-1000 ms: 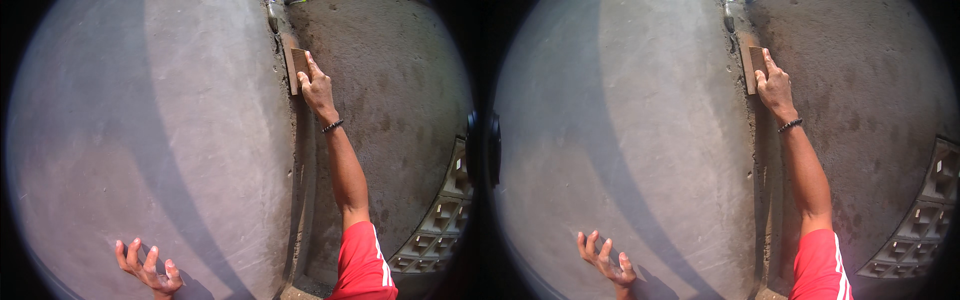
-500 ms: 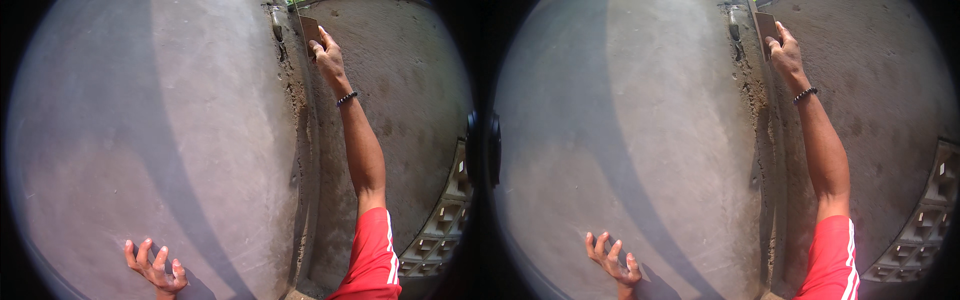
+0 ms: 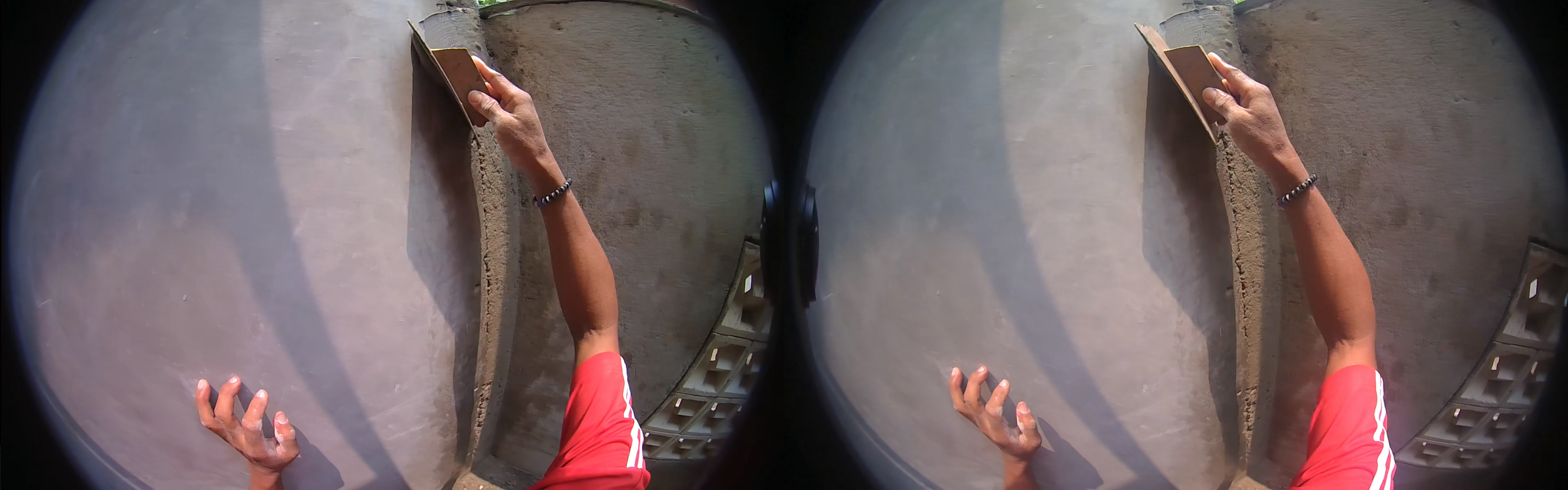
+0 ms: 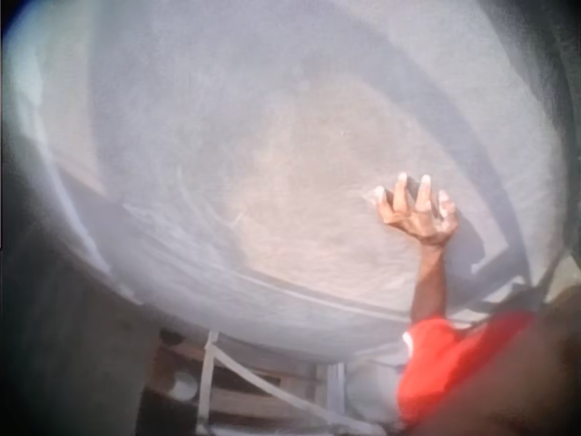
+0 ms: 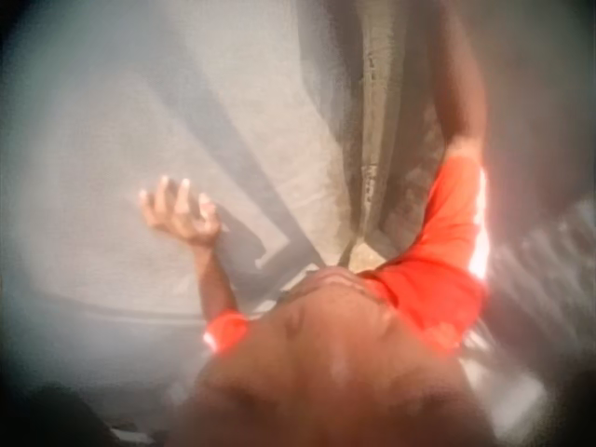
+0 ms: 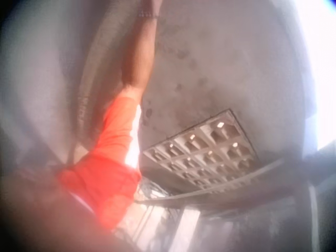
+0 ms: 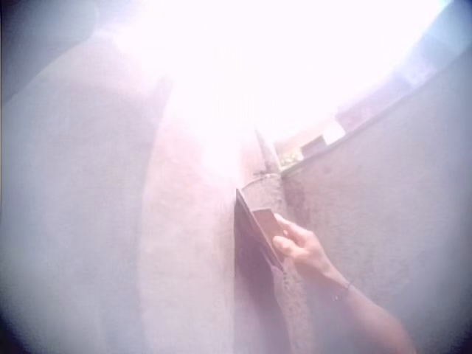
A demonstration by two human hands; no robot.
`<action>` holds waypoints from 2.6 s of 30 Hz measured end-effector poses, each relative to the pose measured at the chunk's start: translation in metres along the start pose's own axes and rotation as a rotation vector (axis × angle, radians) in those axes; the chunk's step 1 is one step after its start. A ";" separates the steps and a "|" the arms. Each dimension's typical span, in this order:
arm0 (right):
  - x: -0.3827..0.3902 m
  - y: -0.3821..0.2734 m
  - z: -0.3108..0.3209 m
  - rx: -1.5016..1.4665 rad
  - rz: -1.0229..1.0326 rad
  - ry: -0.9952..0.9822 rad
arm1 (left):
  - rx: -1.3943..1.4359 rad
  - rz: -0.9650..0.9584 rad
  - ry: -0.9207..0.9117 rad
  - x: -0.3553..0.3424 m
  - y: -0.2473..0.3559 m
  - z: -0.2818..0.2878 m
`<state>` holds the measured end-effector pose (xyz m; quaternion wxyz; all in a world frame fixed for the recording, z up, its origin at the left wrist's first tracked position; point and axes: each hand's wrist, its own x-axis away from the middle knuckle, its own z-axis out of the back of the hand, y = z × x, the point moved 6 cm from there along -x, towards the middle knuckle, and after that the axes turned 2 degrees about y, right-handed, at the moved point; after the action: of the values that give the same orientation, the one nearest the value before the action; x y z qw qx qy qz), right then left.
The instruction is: The person scoops wet cement from a bucket using a trowel and applies it to a vertical wall. They then use a wooden float to smooth the surface, repeatedly spreading and leveling the cement along the wall's edge and corner.
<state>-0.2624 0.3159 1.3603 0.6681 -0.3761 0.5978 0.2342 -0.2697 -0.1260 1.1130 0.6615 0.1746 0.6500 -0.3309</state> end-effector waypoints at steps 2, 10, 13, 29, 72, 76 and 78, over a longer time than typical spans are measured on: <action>0.006 0.001 0.006 -0.249 -0.100 0.006 | -0.006 -0.016 -0.007 0.001 -0.001 0.000; -0.066 0.036 0.094 -0.256 -0.137 0.282 | -0.043 -0.058 -0.007 0.000 0.001 0.000; -0.087 0.044 0.093 0.229 -0.040 0.372 | -0.021 -0.037 -0.006 0.002 0.001 -0.001; -0.046 0.000 0.083 0.274 0.049 0.371 | -0.019 -0.047 -0.040 0.000 0.000 0.002; -0.075 0.039 0.060 0.251 -0.109 0.288 | -0.019 -0.036 -0.031 0.001 0.002 -0.002; -0.060 0.015 0.038 0.209 0.056 0.215 | -0.059 -0.069 -0.036 -0.004 0.006 0.001; -0.050 0.000 0.023 0.253 0.045 0.166 | -0.054 -0.051 -0.047 -0.002 0.006 -0.001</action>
<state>-0.2572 0.3405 1.4090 0.6528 -0.2936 0.6841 0.1401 -0.2663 -0.1209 1.1135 0.6725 0.1322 0.6471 -0.3341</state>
